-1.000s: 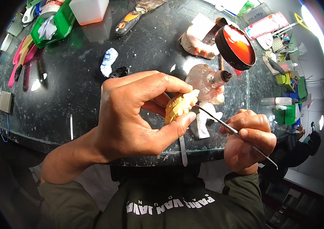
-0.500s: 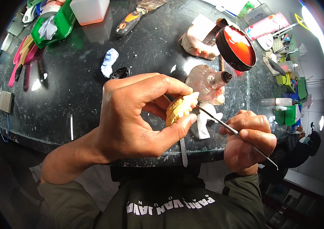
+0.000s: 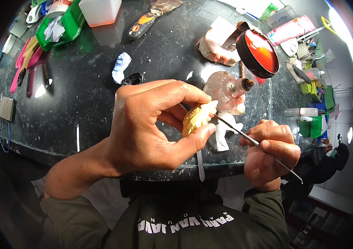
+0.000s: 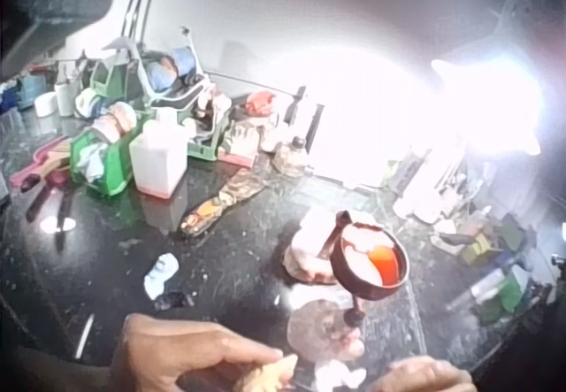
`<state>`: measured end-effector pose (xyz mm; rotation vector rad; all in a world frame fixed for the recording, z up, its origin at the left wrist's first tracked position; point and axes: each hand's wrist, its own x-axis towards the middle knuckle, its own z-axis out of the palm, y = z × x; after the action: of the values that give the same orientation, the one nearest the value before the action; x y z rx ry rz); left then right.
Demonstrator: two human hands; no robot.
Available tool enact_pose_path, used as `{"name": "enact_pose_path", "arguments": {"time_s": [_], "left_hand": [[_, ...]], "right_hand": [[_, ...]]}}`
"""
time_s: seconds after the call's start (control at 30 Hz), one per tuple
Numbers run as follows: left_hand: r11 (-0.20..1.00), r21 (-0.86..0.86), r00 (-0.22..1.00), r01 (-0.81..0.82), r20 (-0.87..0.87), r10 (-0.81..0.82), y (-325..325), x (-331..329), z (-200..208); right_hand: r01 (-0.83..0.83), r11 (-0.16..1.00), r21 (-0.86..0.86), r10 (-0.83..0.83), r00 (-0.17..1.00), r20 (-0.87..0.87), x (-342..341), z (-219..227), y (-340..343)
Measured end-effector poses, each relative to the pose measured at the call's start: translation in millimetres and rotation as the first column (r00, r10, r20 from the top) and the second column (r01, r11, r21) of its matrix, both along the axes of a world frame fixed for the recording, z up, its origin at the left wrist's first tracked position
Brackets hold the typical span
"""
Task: The person holds a dental model and sculpts wax onto it using a metal dental tool.
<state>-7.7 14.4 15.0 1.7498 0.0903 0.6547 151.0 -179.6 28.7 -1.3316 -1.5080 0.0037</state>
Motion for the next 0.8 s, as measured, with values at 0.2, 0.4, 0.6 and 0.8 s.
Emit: {"name": "enact_pose_path", "arguments": {"time_s": [0.2, 0.4, 0.6, 0.8], "left_hand": [[1.0, -0.008, 1.0, -0.001, 0.001, 0.001, -0.4, -0.2, -0.2], [1.0, -0.012, 1.0, -0.002, 0.008, 0.002, -0.8, -0.1, 0.4], [1.0, -0.007, 1.0, -0.002, 0.002, 0.002, -0.4, 0.0, -0.7], [1.0, -0.008, 1.0, -0.004, -0.008, 0.004, -0.6, -0.8, 1.1]], "right_hand": [[0.02, 1.0, 0.001, -0.02, 1.0, 0.022, 0.5, -1.2, -1.6], [0.034, 0.999, 0.015, -0.034, 0.999, 0.013, -0.9, -1.2, -0.7], [0.009, 1.0, 0.008, -0.009, 1.0, -0.004, 0.1, -1.3, 0.2], [-0.011, 1.0, -0.003, 0.011, 1.0, 0.014, 1.2, 0.4, 0.4]]}}
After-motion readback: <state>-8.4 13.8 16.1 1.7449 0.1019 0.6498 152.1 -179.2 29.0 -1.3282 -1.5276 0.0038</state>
